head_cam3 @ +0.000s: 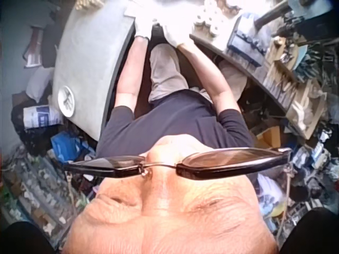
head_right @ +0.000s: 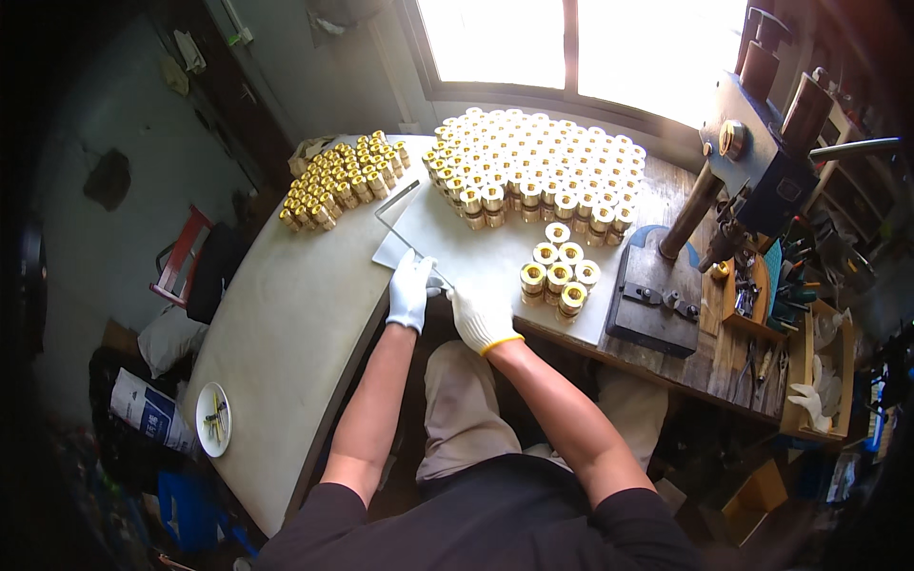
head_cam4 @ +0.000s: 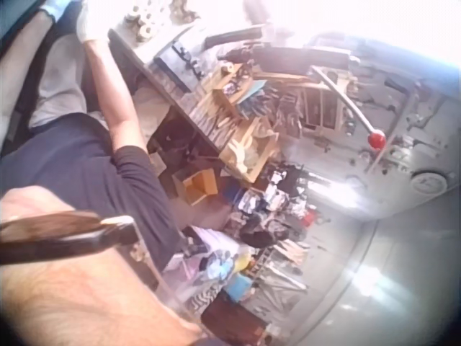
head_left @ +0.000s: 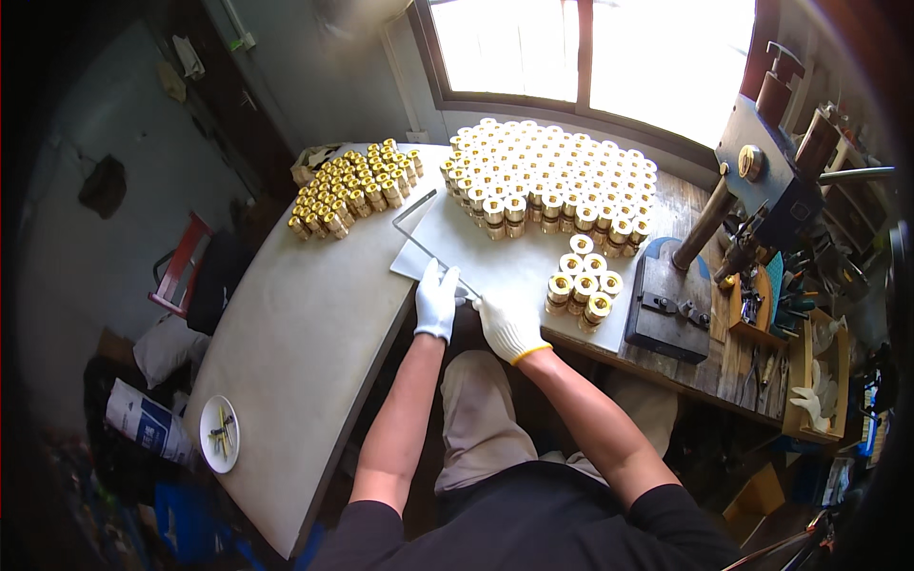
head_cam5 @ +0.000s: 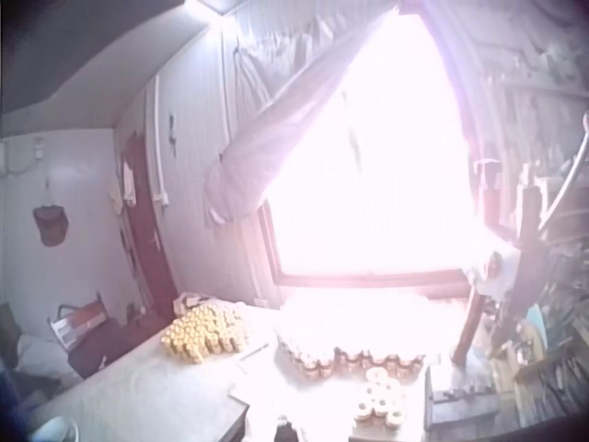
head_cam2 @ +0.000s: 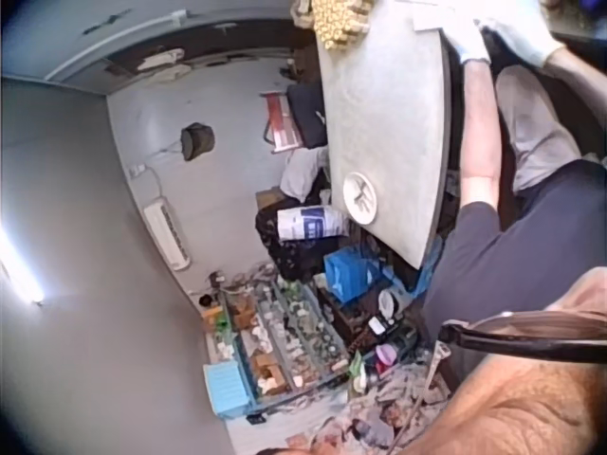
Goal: The person assembles brass metal parts using a manual press machine.
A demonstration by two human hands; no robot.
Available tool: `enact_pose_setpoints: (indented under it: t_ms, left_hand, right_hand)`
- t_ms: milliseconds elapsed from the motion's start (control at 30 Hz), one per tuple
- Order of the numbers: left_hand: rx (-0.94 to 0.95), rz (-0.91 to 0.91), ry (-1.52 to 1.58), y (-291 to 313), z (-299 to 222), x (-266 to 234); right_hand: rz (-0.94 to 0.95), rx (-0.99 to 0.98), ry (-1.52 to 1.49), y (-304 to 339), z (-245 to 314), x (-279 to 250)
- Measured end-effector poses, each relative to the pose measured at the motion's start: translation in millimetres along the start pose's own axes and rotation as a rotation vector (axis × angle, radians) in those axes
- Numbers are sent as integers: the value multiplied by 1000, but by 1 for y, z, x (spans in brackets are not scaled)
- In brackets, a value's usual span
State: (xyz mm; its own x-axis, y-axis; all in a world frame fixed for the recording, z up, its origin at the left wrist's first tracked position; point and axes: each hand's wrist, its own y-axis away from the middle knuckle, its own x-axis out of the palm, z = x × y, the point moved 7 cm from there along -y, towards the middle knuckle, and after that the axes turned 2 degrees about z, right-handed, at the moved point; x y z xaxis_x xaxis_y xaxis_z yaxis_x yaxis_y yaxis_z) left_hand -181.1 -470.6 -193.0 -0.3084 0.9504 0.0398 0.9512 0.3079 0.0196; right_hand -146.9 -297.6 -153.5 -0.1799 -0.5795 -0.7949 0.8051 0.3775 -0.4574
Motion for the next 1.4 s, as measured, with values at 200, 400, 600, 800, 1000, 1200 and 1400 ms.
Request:
enact_pose_setpoints:
  t_ms: [200,400,600,800,1000,1200,1400]
  left_hand:
    - [-123,-43,-30,-79,5,10]
    - [22,-10,-210,-127,29,11]
    - [-88,75,-67,-79,19,47]
    - [-46,70,-114,-48,23,40]
    - [-86,101,-1,10,13,62]
    - [-60,107,-41,58,17,80]
    - [-84,124,9,108,18,113]
  right_hand:
    - [53,125,-62,-57,-9,25]
    - [67,138,-2,-76,-5,32]
    - [136,229,50,-50,-27,21]
    - [164,205,25,-22,-14,12]
    - [134,163,23,18,-16,-10]
    - [227,206,87,57,-21,-38]
    - [213,241,108,102,-38,-62]
